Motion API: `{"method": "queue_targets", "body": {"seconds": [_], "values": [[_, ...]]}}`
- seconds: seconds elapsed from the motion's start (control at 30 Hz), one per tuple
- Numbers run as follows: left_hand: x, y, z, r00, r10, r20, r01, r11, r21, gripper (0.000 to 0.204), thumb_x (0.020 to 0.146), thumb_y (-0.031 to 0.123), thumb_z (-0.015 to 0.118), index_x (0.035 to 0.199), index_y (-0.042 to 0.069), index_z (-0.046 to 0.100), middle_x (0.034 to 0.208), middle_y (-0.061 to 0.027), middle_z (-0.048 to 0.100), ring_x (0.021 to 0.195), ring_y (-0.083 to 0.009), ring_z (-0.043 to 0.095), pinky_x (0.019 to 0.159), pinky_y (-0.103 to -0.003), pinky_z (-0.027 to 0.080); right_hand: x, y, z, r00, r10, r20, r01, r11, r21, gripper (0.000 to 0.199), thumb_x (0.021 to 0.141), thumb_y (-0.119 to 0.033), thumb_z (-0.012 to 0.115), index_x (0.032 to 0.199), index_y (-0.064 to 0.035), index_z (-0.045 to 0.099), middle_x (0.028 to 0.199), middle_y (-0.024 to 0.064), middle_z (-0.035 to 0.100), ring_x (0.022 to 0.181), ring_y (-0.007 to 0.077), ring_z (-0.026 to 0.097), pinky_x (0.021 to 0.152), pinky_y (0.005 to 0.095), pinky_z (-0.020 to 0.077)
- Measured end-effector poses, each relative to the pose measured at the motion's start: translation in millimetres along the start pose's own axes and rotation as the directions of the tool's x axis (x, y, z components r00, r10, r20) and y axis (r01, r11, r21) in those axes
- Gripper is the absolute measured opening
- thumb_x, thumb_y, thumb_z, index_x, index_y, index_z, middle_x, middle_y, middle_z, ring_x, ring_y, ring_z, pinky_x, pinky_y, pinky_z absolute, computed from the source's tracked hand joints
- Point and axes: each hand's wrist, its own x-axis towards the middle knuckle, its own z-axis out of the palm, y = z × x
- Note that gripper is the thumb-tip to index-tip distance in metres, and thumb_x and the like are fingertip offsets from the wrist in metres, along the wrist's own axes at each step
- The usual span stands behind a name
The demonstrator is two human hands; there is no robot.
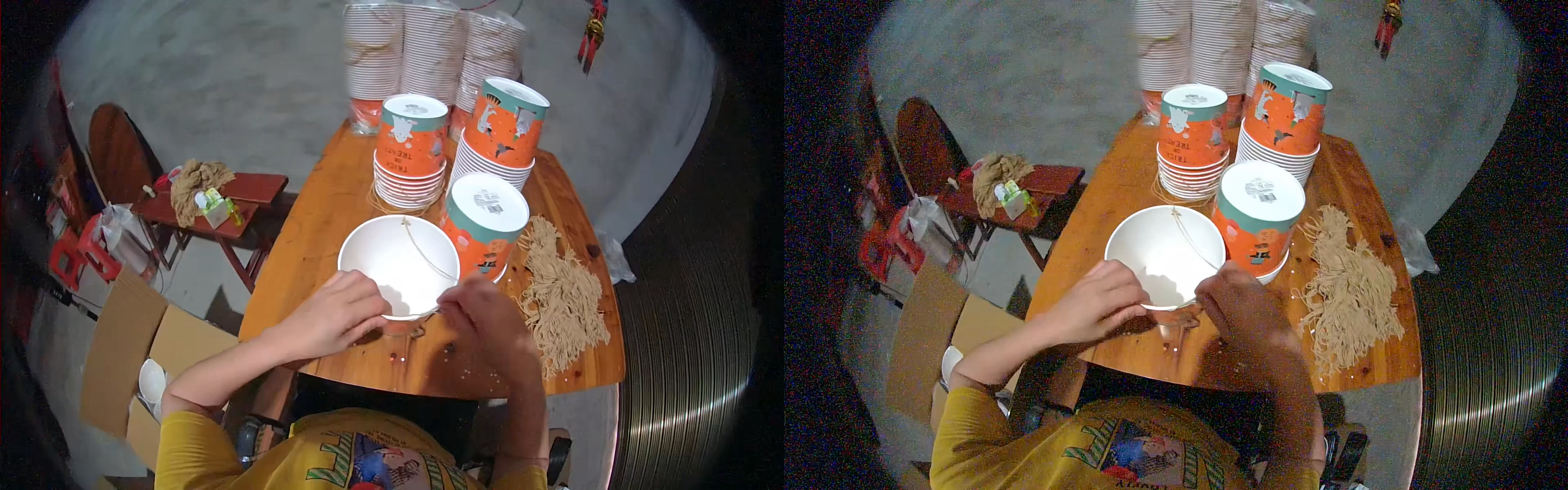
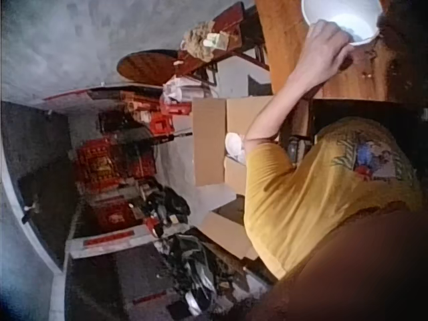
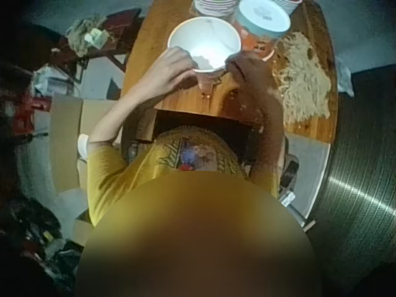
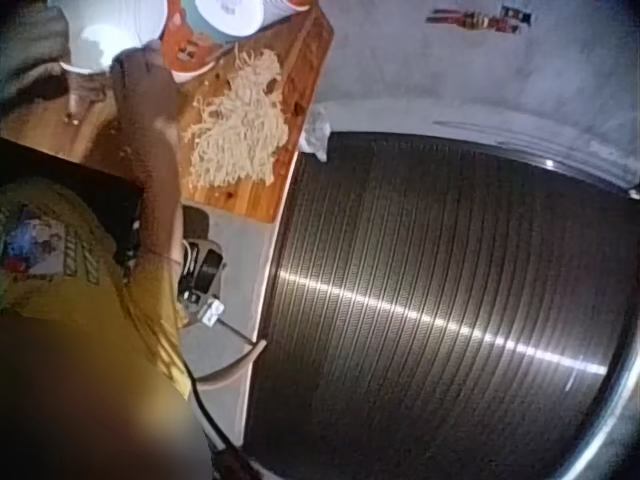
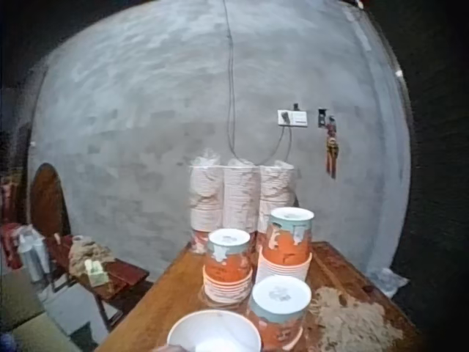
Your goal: The person is threading and tying thin strings through holes in paper cups.
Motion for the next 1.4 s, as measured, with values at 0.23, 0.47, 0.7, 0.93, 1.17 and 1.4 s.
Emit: {"method": "queue_targets", "body": {"seconds": [0.23, 0.47, 0.7, 0.93, 1.17, 1.4], "values": [[-11.5, -1.2, 2.6, 0.988, -0.152, -0.024, 0.144, 0.968, -0.207, 0.019, 0.085, 0.019, 0.062, 0.100, 0.008, 0.057, 0.084, -0.0059, 0.056, 0.095, -0.0235, 0.049, 0.090, -0.036, 0.033, 27.7, -5.9, 34.9, 0.984, -0.130, -0.121, 0.138, 0.988, 0.066, 0.007, 0.086, -0.014, 0.062, 0.090, -0.0078, 0.062, 0.081, 0.0113, 0.063, 0.074, 0.0266, 0.063, 0.062, 0.0355, 0.0486], [-8.8, 12.8, 21.5, 0.926, -0.304, -0.224, 0.240, 0.932, -0.272, 0.015, 0.086, 0.015, 0.060, 0.097, 0.007, 0.054, 0.077, -0.0056, 0.058, 0.073, -0.0229, 0.056, 0.084, -0.036, 0.037, 36.9, -15.1, 48.4, 0.999, 0.014, -0.041, -0.011, 0.997, 0.078, 0.008, 0.087, -0.014, 0.062, 0.092, -0.0079, 0.062, 0.070, 0.0101, 0.063, 0.061, 0.0237, 0.064, 0.054, 0.0337, 0.0486], [7.9, 15.6, 28.4, 0.883, -0.403, -0.241, 0.339, 0.902, -0.266, 0.008, 0.082, 0.006, 0.057, 0.085, 0.007, 0.050, 0.075, -0.0057, 0.054, 0.073, -0.0240, 0.054, 0.080, -0.035, 0.037, 38.7, -19.9, 49.8, 0.992, 0.122, -0.043, -0.121, 0.993, 0.012, 0.007, 0.088, -0.013, 0.059, 0.091, -0.0079, 0.059, 0.068, 0.0135, 0.061, 0.064, 0.0300, 0.064, 0.055, 0.0387, 0.0481], [-2.3, 18.6, 19.2, 0.946, -0.298, -0.123, 0.263, 0.934, -0.241, 0.014, 0.077, 0.003, 0.059, 0.088, 0.006, 0.052, 0.085, -0.0082, 0.051, 0.089, -0.0278, 0.049, 0.083, -0.041, 0.039, 44.1, -18.8, 51.9, 0.985, 0.147, -0.087, -0.153, 0.985, -0.076, 0.011, 0.090, -0.019, 0.056, 0.092, -0.0091, 0.051, 0.068, 0.0183, 0.062, 0.066, 0.0385, 0.063, 0.055, 0.0482, 0.0482], [-14.1, -7.7, 13.9, 0.977, -0.015, -0.212, 0.011, 1.000, -0.019, 0.019, 0.080, 0.006, 0.063, 0.097, 0.005, 0.055, 0.092, -0.0125, 0.050, 0.096, -0.0348, 0.049, 0.088, -0.045, 0.038, 51.5, -12.4, 40.1, 0.967, 0.255, -0.004, -0.255, 0.967, 0.020, 0.013, 0.091, -0.023, 0.055, 0.094, -0.0106, 0.058, 0.069, 0.0147, 0.063, 0.066, 0.0339, 0.065, 0.060, 0.0436, 0.0504], [16.1, -39.8, -69.1, 0.913, -0.408, -0.017, 0.320, 0.741, -0.590, 0.011, 0.089, 0.012, 0.054, 0.092, 0.003, 0.057, 0.089, -0.0015, 0.054, 0.082, -0.0094, 0.053, 0.072, -0.024, 0.044, 53.4, -5.1, 28.5, 0.890, 0.117, 0.440, -0.437, 0.489, 0.755, 0.040, 0.092, -0.034, 0.057, 0.108, 0.0025, 0.061, 0.094, 0.0011, 0.064, 0.093, 0.0129, 0.058, 0.087, 0.0298, 0.0437]]}}
